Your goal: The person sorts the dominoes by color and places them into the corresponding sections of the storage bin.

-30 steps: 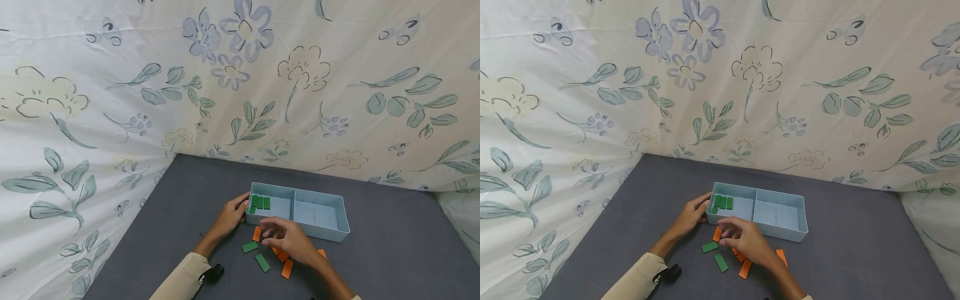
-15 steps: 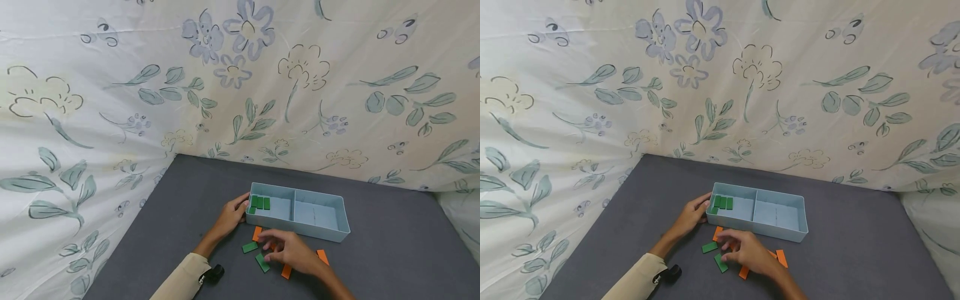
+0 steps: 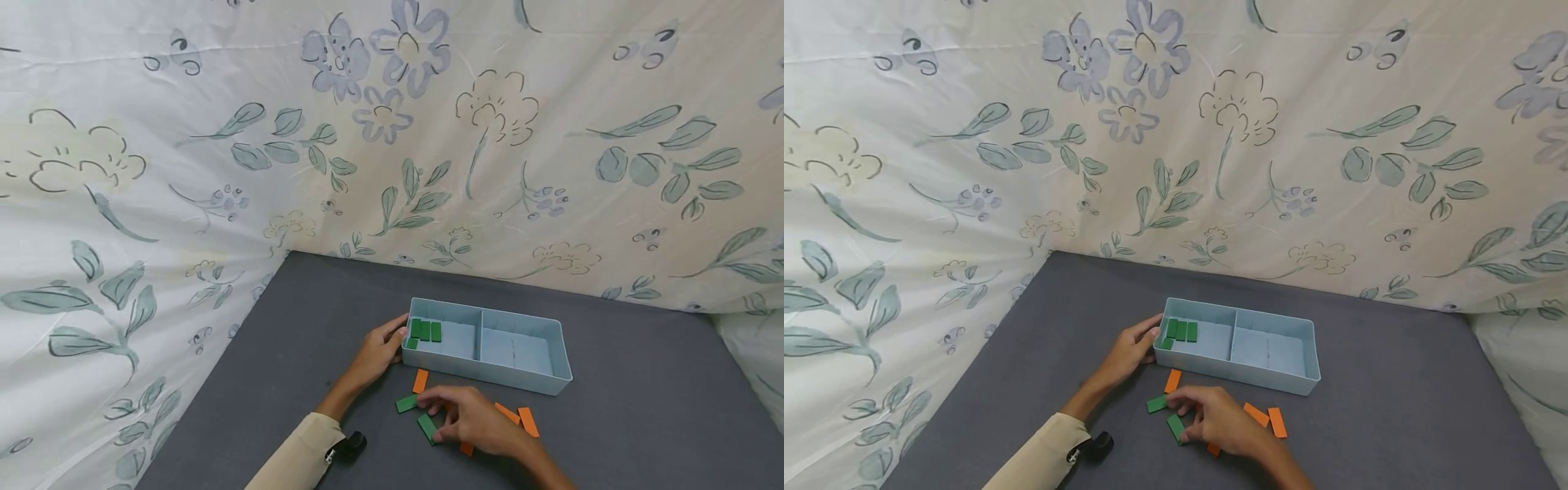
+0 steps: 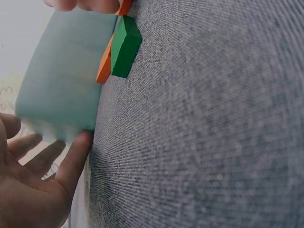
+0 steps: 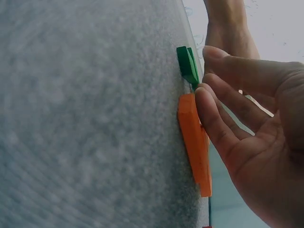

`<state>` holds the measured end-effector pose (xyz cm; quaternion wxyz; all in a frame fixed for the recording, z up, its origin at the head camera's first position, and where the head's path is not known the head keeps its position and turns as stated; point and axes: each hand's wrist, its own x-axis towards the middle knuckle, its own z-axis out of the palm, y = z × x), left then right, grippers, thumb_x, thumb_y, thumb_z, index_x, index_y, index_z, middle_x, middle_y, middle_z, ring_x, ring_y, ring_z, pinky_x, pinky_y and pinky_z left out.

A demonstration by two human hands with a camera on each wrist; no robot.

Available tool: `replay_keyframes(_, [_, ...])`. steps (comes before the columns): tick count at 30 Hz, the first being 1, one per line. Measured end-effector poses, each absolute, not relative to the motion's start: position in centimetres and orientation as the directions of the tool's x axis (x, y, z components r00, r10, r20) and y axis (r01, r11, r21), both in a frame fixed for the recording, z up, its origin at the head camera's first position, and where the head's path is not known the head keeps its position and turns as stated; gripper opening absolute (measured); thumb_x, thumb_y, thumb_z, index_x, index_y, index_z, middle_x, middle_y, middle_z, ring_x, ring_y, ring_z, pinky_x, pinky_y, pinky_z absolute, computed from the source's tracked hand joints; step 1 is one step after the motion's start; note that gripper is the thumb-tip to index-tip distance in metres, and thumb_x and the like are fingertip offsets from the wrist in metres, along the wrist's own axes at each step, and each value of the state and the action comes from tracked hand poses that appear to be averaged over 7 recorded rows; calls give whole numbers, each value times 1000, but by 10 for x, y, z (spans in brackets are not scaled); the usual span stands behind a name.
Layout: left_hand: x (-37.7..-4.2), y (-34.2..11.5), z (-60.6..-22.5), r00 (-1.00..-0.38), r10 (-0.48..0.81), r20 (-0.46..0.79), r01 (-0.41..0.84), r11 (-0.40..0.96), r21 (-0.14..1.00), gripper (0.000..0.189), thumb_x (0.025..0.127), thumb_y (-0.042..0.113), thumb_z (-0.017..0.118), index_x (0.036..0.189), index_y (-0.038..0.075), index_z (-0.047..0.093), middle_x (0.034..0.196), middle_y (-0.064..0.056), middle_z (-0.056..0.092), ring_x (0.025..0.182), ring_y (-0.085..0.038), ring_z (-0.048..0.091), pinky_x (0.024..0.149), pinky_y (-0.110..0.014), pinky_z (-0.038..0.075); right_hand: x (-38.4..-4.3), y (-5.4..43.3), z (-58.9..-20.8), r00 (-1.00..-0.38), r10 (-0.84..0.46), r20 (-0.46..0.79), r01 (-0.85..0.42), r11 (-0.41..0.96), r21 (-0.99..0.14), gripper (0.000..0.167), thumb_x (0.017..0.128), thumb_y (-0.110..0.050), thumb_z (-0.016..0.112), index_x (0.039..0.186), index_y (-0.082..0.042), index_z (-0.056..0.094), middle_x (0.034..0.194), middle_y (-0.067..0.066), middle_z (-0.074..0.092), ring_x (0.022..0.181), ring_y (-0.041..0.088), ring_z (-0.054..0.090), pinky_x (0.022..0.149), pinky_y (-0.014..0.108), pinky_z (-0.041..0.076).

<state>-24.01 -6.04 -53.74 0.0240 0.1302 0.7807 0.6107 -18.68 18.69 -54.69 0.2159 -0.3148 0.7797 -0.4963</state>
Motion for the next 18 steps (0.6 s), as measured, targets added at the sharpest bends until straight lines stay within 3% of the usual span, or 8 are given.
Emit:
replay_keyframes(4, [-244, -61, -544, -965, 235, 121, 175, 225, 959, 49, 115, 21, 50, 160, 2, 45, 154, -27, 54, 132, -43, 60, 94, -60, 59, -187, 185, -549, -710, -703, -32, -293, 337, -895, 54, 86, -5, 88, 136, -17, 71, 129, 4, 72, 108, 17, 65, 77, 27, 58])
replay_keyframes(11, [-244, -66, -553, -961, 240, 137, 194, 232, 953, 51, 114, 32, 52, 161, 12, 47, 156, -20, 54, 134, -36, 60, 93, -51, 61, -180, 179, -554, -716, -697, -18, -341, 373, -863, 56, 83, -4, 90, 135, -17, 72, 120, 1, 73, 101, 11, 64, 71, 27, 56])
replay_keyframes(18, [-239, -72, -556, -951, 272, 143, 208, 225, 952, 52, 115, 32, 52, 162, 11, 46, 155, -21, 55, 134, -38, 60, 93, -50, 61, -170, 172, -558, -721, -693, 10, -371, 374, -850, 58, 82, -2, 90, 135, -17, 71, 119, 1, 71, 101, 9, 63, 72, 26, 57])
